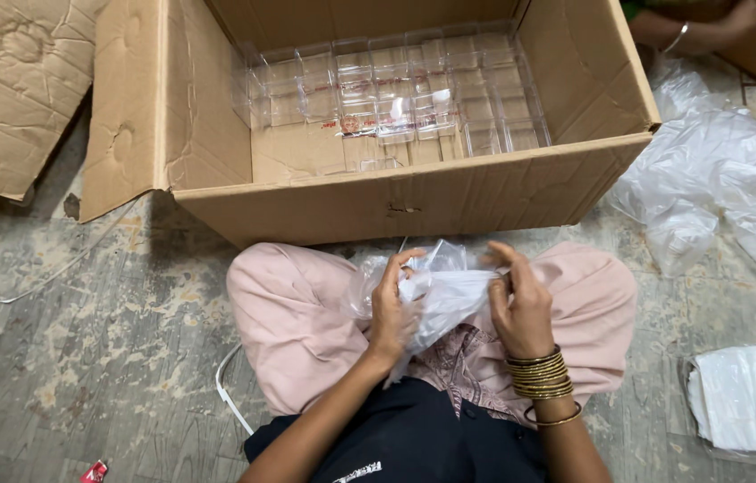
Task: The person sits on the floor and wraps clear plastic containers in white plastic bags one at a time, then places the wrapped containers into an open cardboard box in front of them. Another person nearby handles plastic bags in a separate box.
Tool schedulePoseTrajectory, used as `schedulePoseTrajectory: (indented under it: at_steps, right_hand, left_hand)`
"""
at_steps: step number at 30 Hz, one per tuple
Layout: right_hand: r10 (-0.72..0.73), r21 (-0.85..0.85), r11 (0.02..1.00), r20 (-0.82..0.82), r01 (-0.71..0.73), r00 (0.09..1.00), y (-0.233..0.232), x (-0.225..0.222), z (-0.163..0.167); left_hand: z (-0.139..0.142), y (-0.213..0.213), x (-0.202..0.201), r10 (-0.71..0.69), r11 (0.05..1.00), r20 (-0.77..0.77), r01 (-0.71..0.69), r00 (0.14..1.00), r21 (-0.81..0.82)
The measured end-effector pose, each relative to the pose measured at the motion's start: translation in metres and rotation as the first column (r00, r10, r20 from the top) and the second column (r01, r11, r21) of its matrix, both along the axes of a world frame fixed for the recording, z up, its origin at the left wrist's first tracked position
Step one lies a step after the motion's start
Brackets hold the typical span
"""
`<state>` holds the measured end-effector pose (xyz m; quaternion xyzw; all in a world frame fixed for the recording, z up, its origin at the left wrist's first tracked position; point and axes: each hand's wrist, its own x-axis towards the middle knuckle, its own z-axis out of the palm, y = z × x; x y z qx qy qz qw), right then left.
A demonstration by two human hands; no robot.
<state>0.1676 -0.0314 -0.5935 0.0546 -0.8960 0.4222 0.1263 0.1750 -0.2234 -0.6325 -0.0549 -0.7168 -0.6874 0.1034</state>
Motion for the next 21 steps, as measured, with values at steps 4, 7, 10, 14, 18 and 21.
schedulePoseTrajectory:
  at_steps: [4,7,10,14,18,21]
  right_hand:
    - [0.074,-0.087,0.995,0.195,-0.058,0.978,-0.008,-0.003,-0.007]
    - [0.195,0.09,0.978,-0.115,-0.186,0.974,-0.013,-0.009,-0.012]
    - [0.136,-0.031,0.99,-0.038,-0.137,0.99,-0.019,-0.019,-0.016]
    - [0.127,0.034,0.991,-0.01,-0.127,0.992,-0.023,-0.033,-0.022]
    - [0.127,0.106,0.985,0.094,-0.136,0.987,-0.023,-0.04,-0.038]
    - [0.182,0.108,0.978,-0.035,-0.177,0.983,-0.02,-0.039,-0.059]
  left_hand:
    - [-0.007,-0.004,-0.011,-0.178,0.947,0.162,0.124,0.971,0.297]
    - [-0.024,-0.013,-0.018,-0.123,0.992,0.035,0.122,0.992,0.031]
    - [-0.045,-0.014,-0.032,-0.068,0.997,0.206,0.072,0.976,-0.009]
    - [-0.064,-0.003,-0.056,-0.103,0.99,0.263,0.074,0.959,0.117]
    - [-0.063,-0.006,-0.071,-0.153,0.986,0.375,0.164,0.914,0.003]
    - [-0.063,-0.009,-0.069,-0.166,0.986,0.357,0.161,0.919,0.043]
